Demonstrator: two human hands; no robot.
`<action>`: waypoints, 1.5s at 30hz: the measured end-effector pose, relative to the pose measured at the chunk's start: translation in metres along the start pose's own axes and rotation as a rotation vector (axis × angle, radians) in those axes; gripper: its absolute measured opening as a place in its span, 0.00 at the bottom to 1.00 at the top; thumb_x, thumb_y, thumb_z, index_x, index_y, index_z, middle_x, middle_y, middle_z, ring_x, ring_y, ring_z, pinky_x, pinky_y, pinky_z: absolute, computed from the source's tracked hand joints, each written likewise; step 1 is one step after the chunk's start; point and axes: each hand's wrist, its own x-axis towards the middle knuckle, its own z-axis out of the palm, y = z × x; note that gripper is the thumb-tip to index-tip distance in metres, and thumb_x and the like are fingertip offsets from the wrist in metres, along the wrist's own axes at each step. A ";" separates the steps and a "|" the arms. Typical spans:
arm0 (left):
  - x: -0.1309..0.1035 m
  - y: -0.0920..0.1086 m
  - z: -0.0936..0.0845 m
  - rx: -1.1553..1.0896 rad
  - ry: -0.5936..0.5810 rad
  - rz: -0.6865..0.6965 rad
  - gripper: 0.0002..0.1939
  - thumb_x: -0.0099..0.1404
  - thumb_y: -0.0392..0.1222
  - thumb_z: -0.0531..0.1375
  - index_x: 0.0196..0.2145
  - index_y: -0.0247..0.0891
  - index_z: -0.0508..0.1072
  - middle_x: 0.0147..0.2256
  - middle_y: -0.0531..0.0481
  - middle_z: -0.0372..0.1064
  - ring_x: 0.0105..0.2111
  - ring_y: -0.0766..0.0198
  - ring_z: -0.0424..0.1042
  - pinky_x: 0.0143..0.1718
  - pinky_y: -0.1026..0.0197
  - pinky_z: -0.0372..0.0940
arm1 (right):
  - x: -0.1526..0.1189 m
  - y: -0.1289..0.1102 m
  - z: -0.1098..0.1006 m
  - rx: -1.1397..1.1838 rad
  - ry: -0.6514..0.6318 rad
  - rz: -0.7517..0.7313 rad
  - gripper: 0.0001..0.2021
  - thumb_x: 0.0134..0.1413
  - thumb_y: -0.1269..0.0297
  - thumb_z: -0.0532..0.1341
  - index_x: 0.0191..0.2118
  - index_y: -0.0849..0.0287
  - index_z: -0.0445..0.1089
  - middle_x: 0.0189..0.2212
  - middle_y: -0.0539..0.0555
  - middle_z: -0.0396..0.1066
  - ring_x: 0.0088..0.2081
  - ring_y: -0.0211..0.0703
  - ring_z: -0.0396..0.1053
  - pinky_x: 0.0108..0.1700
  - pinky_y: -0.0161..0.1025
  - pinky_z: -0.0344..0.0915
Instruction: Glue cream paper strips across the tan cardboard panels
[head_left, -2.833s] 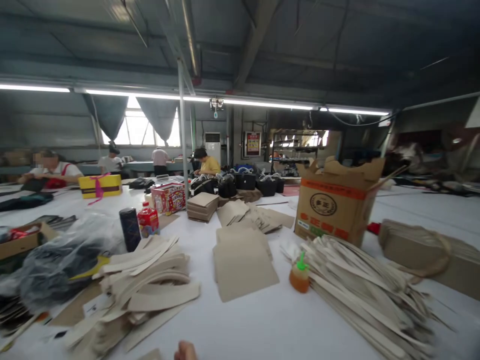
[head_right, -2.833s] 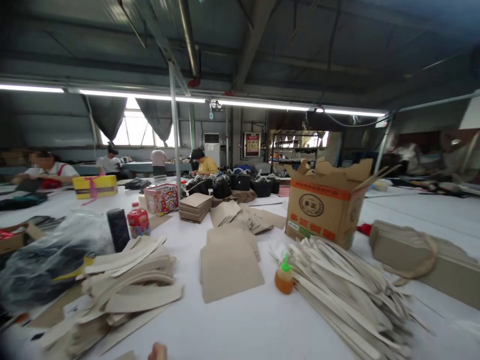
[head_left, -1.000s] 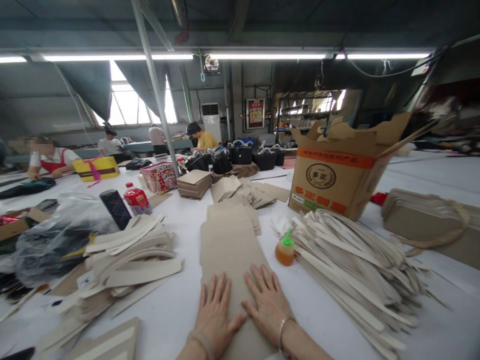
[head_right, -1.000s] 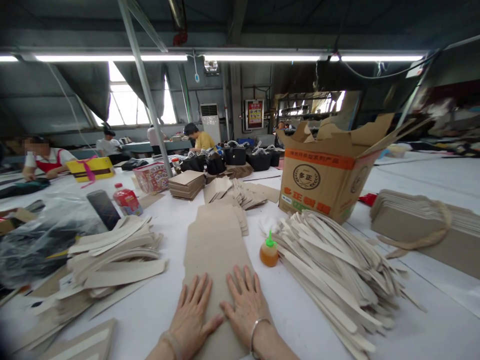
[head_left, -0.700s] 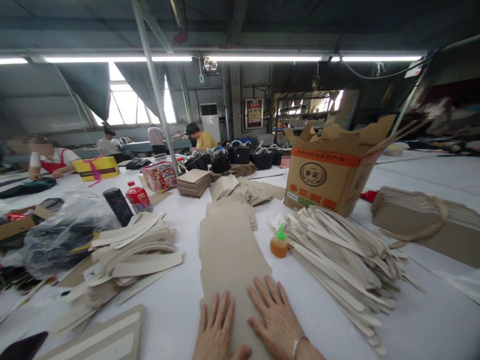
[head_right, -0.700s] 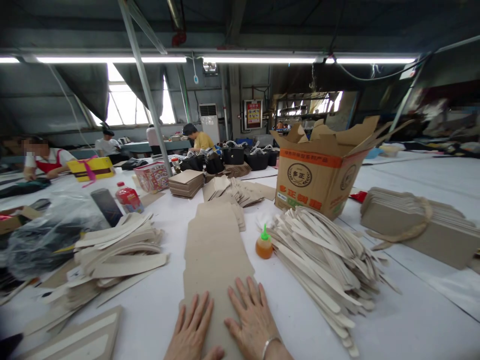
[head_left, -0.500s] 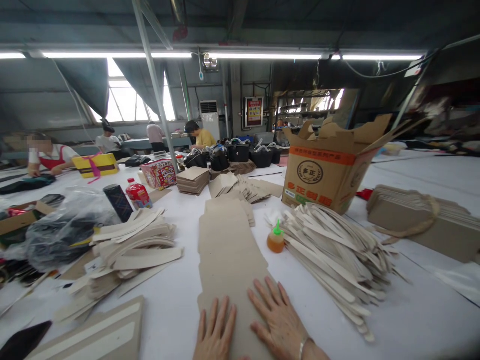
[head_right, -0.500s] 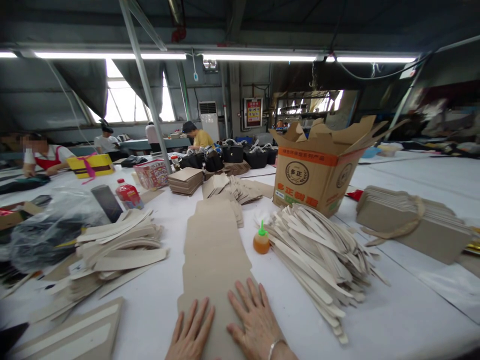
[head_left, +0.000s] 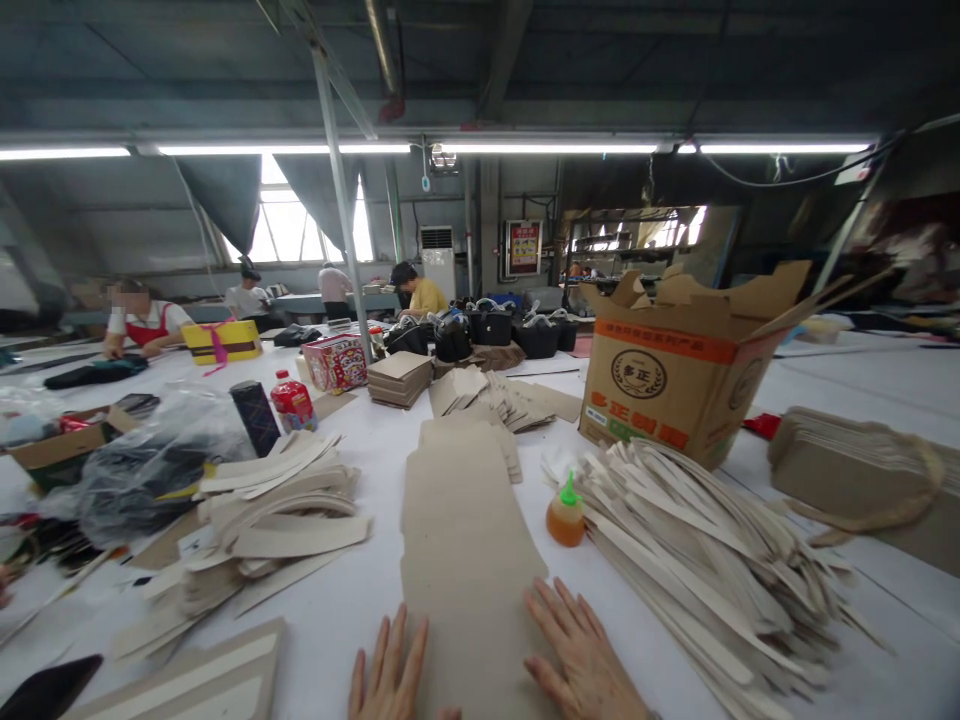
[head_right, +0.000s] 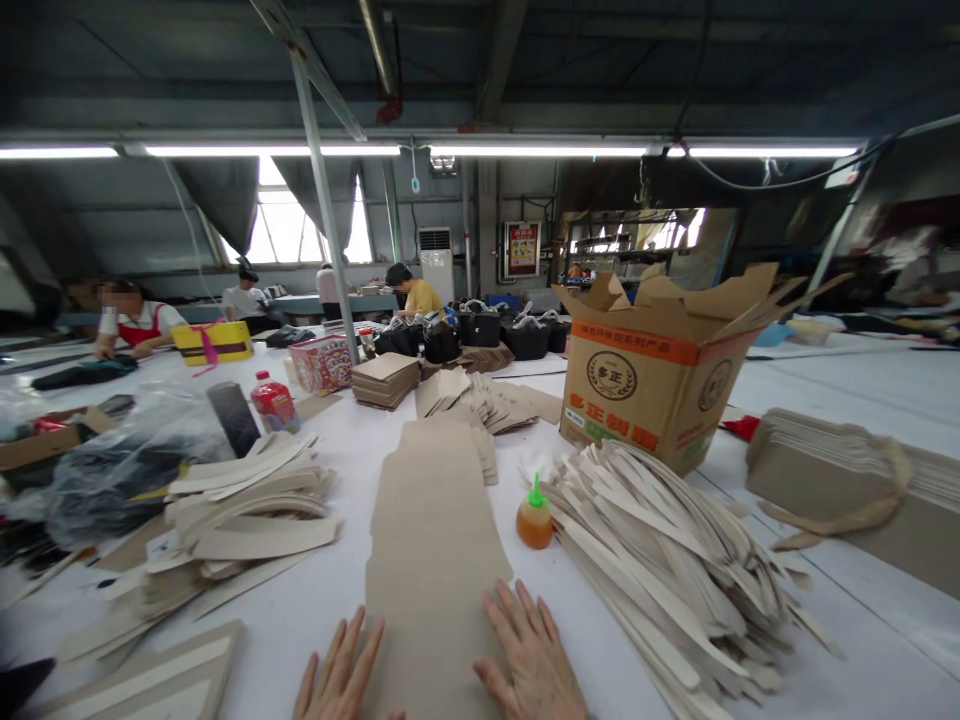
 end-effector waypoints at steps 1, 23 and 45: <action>0.005 -0.002 -0.005 -0.008 -0.003 -0.003 0.39 0.56 0.61 0.51 0.60 0.43 0.48 0.63 0.47 0.36 0.63 0.50 0.39 0.60 0.41 0.41 | 0.008 0.000 -0.004 -0.003 0.022 0.017 0.31 0.56 0.43 0.47 0.62 0.50 0.52 0.64 0.51 0.45 0.64 0.54 0.39 0.62 0.54 0.41; 0.015 -0.013 0.010 0.009 0.038 0.177 0.37 0.61 0.63 0.44 0.61 0.43 0.41 0.63 0.55 0.32 0.63 0.53 0.33 0.62 0.43 0.36 | 0.033 0.002 -0.030 0.036 0.222 0.085 0.09 0.51 0.67 0.55 0.40 0.58 0.65 0.41 0.56 0.66 0.44 0.48 0.62 0.47 0.41 0.59; -0.046 -0.010 0.043 0.040 0.069 0.206 0.41 0.59 0.66 0.46 0.61 0.38 0.44 0.63 0.46 0.36 0.63 0.52 0.39 0.61 0.44 0.40 | -0.056 0.009 -0.018 0.121 0.176 0.025 0.20 0.57 0.61 0.53 0.54 0.61 0.62 0.57 0.59 0.58 0.59 0.46 0.54 0.61 0.43 0.51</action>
